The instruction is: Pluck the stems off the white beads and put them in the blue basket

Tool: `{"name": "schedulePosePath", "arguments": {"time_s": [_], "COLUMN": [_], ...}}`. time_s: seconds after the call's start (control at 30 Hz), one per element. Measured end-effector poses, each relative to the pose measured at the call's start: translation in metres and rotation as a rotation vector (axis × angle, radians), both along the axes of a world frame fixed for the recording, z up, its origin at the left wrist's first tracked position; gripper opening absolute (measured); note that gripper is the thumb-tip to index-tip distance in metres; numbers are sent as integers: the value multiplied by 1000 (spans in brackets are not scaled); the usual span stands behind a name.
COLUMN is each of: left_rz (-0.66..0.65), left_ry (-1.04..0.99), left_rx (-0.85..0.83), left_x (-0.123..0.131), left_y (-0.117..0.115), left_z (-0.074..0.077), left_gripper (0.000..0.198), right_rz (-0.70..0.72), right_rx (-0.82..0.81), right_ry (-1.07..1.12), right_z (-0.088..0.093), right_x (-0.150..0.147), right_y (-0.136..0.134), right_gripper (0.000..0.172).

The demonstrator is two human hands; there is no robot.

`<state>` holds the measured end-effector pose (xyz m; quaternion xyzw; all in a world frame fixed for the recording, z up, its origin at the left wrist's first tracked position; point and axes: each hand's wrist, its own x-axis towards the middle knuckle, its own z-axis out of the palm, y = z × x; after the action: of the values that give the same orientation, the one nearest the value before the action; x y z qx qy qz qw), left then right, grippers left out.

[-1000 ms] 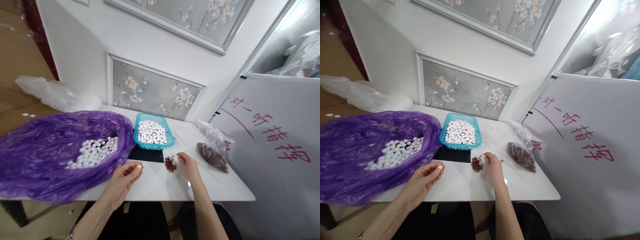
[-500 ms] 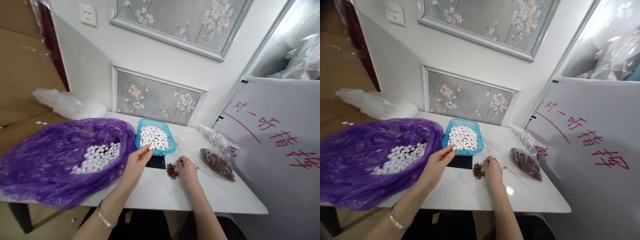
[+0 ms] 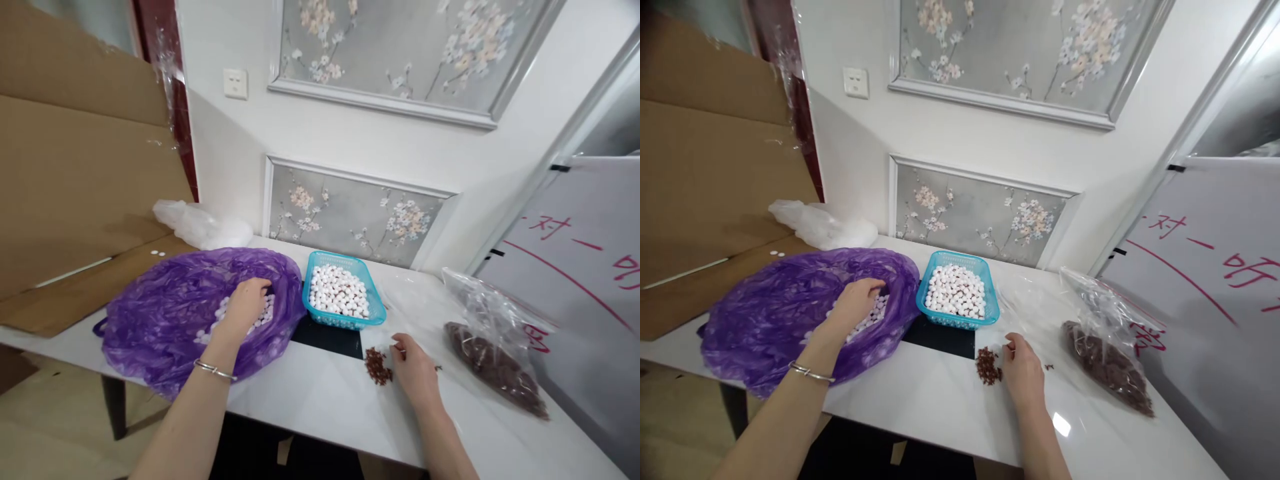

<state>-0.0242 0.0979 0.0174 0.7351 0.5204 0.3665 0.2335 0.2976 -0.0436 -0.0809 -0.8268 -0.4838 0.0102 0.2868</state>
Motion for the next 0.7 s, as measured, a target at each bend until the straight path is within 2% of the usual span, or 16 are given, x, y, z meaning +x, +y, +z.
{"name": "schedulePosePath", "arguments": {"time_s": [0.07, 0.17, 0.33, 0.43, 0.53, 0.63, 0.7], "left_rz": [9, -4, -29, -34, -61, -157, -237], "left_ry": [111, 224, 233, 110, -101, -365, -531], "left_rx": [-17, -47, -85, -91, -121, -232, -353], "left_x": [-12, -17, -17, -17, -10, 6, 19], "left_y": [9, 16, 15, 9, -5, -33, -55], "left_z": [-7, -16, -18, -9, 4, 9, 7], "left_gripper": [26, 28, 28, 22, 23, 31, 34], "right_rz": [12, 42, 47, 26, 12, 11, 38], "right_rx": [8, 25, 87, 156, 240, 342, 404], "right_ry": [8, 22, 90, 175, 296, 431, 536], "right_z": [-1, 0, 2, 5, 13, 24, 32], "right_x": [0, -1, -4, -4, -1, -5, -16], "right_y": [0, 0, -1, -1, -1, -3, -7], "right_gripper": [29, 27, 28, 28, 21, 19, 24]}}
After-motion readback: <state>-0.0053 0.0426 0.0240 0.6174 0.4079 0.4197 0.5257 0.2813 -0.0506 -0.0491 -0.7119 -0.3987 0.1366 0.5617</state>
